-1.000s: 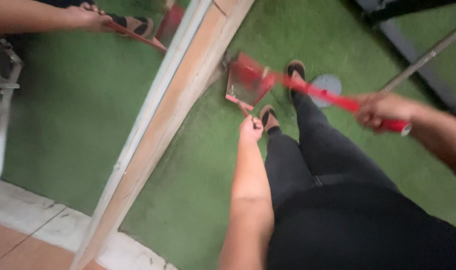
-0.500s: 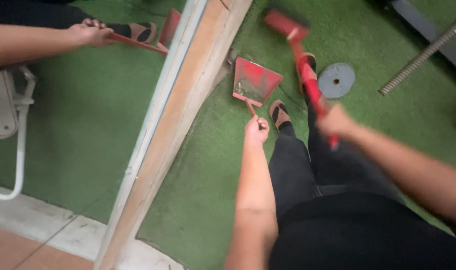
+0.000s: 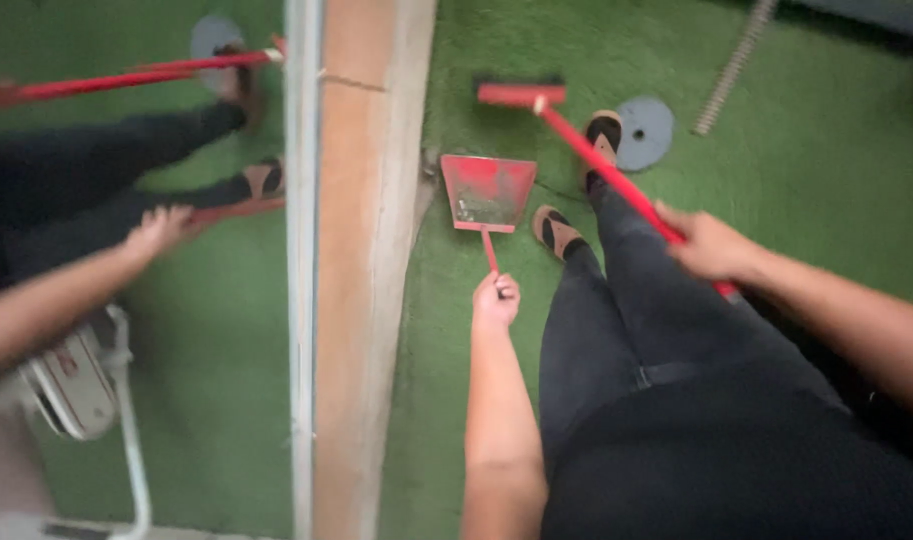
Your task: Sweep the floor of a gym using a broom and dustpan.
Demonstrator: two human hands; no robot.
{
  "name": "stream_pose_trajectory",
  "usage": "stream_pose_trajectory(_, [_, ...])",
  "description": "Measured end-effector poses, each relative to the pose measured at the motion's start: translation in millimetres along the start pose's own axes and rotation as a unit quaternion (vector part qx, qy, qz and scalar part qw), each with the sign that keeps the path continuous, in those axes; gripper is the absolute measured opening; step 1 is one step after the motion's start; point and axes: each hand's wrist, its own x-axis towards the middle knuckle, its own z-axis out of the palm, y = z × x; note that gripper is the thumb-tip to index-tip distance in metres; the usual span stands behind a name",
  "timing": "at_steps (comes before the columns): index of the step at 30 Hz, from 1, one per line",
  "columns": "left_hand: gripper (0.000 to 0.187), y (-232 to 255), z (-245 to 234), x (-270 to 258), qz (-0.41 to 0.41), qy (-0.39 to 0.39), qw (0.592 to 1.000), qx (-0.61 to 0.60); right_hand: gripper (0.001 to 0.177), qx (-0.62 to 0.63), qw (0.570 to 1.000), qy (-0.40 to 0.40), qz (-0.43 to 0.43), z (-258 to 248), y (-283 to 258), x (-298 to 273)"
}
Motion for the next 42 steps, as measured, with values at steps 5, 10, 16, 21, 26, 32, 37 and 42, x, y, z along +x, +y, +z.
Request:
stream_pose_trajectory(5, [0.015, 11.5, -20.8, -10.3, -0.036, 0.006, 0.996, 0.077, 0.078, 0.030, 0.985, 0.103, 0.134, -15.8, -36.8, 50.8])
stream_pose_trajectory(10, [0.018, 15.1, 4.2, -4.3, -0.064, 0.037, 0.987, 0.146, 0.069, 0.147, 0.956, 0.152, 0.205, 27.7, -3.4, 90.8])
stream_pose_trajectory(16, [0.017, 0.5, 38.8, 43.7, -0.027, 0.043, 0.988, 0.143, 0.092, 0.137, 0.966, 0.055, 0.212, 101.7, -42.7, -7.7])
stream_pose_trajectory(21, [0.020, -19.1, 60.2, 79.2, -0.017, 0.051, 0.993, 0.109, 0.091, 0.303, 0.912, -0.090, 0.262, 73.5, -35.3, -49.9])
stream_pose_trajectory(26, [0.013, -42.6, 82.3, 75.7, 0.022, 0.083, 0.985, 0.149, 0.087, 0.200, 0.956, -0.012, 0.216, -2.2, -34.8, -32.1])
stream_pose_trajectory(32, [0.010, -48.8, 83.3, 55.3, 0.013, 0.108, 0.979, 0.173, 0.087, 0.193, 0.955, 0.109, 0.199, 25.2, -10.6, 16.4])
stream_pose_trajectory(37, [0.013, -42.9, 66.5, 64.4, -0.007, 0.097, 0.980, 0.172, 0.091, 0.198, 0.949, 0.074, 0.234, 53.7, -39.9, -12.7])
stream_pose_trajectory(42, [0.010, -49.0, 78.9, 37.8, 0.008, 0.100, 0.987, 0.124, 0.089, 0.357, 0.881, -0.130, 0.281, 1.8, -80.3, -46.8])
